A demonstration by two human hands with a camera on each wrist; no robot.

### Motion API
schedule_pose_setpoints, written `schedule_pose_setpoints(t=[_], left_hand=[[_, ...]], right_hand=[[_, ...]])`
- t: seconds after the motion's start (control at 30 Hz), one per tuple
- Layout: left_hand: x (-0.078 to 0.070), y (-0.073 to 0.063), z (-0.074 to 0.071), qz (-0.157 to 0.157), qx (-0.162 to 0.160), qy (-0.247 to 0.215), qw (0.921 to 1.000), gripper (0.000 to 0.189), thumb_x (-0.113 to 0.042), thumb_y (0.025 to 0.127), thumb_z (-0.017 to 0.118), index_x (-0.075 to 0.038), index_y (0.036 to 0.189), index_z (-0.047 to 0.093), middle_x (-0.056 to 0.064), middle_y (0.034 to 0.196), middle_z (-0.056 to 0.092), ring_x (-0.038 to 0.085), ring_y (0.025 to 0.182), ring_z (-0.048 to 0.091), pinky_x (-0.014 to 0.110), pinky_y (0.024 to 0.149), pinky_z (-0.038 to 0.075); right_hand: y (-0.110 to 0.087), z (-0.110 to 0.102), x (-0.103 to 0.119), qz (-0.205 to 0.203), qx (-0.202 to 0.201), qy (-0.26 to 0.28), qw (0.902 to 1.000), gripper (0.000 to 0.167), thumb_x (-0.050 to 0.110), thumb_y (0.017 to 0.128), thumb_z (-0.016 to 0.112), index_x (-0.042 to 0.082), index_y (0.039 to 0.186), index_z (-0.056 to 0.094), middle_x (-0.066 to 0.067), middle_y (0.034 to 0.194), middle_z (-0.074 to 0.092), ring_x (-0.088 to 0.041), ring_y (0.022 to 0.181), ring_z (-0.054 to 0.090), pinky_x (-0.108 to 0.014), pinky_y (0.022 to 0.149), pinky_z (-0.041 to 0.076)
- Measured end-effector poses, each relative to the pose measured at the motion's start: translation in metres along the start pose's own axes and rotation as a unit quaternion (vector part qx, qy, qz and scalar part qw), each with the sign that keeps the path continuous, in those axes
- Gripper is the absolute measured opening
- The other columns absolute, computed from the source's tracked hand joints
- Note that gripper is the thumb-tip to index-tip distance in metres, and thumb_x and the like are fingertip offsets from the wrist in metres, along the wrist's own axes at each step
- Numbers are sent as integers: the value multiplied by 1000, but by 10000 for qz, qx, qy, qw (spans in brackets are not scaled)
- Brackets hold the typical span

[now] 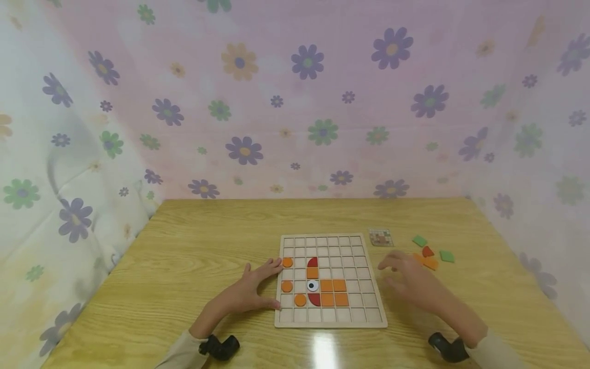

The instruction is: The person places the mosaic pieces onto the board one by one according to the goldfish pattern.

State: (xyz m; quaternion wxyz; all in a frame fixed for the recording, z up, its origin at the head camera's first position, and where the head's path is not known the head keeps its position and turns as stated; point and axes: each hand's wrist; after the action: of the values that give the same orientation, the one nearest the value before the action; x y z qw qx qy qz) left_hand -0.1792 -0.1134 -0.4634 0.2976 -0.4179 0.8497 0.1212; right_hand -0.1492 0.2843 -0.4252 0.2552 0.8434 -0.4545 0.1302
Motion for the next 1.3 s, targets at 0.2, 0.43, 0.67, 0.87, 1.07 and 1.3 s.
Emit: schedule_pose_setpoints(t=[0.2,0.43,0.67,0.87,1.07,1.3], left_hand=[[1,0,0,-7,23,-11,10000,88,-51,77,72,-14,147,36,0,155,22,22,143,13,61,108,-6],[1,-1,0,-31,-1,-40,10000,88,-51,77,73,-14,147,36,0,155,22,22,143,12,60,108,-7],[0,-3,1,-64,10,-129,9999,88,-50,76,73,-13,147,36,1,155,22,23,143,12,61,108,-7],[1,-1,1,8,1,-82,10000,87,-51,77,72,-14,147,36,0,155,22,23,143,13,62,108,-6],[2,0,1,-16,23,-64,10000,88,-52,76,72,-14,147,36,0,155,22,23,143,13,61,108,-7],[2,0,1,-18,59,-91,9999,88,-52,77,72,-14,147,36,-1,155,21,23,143,12,61,108,-7]], right_hand=[[-8,-9,-11,-75,-320,-339,9989,24,0,79,73,13,99,67,-1,103,58,-18,81,56,-23,53,45],[-14,-20,-23,141,-315,-538,9980,27,2,79,74,8,105,66,-13,108,58,-32,86,60,-26,55,47],[-21,-27,-36,244,-390,-748,9961,30,2,78,75,4,107,66,-11,106,57,-32,85,58,-27,54,48],[-29,-35,-47,576,-412,-816,9941,33,2,77,76,1,107,64,-20,108,54,-41,87,59,-31,53,49],[-35,-39,-61,847,-336,-661,9936,31,0,77,75,1,106,64,-22,106,53,-47,88,57,-40,54,51],[-39,-35,-78,939,-198,-794,9922,28,5,77,76,1,103,66,-18,100,57,-31,77,58,-28,52,45]])
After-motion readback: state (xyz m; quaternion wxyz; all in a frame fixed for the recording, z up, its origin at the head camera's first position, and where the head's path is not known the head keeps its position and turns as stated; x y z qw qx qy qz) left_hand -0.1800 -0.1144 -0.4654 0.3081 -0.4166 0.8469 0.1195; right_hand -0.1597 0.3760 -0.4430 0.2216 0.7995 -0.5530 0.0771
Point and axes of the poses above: each hand's wrist, its own y-axis towards the middle knuckle, its own z-axis out of the palm, x = y × z
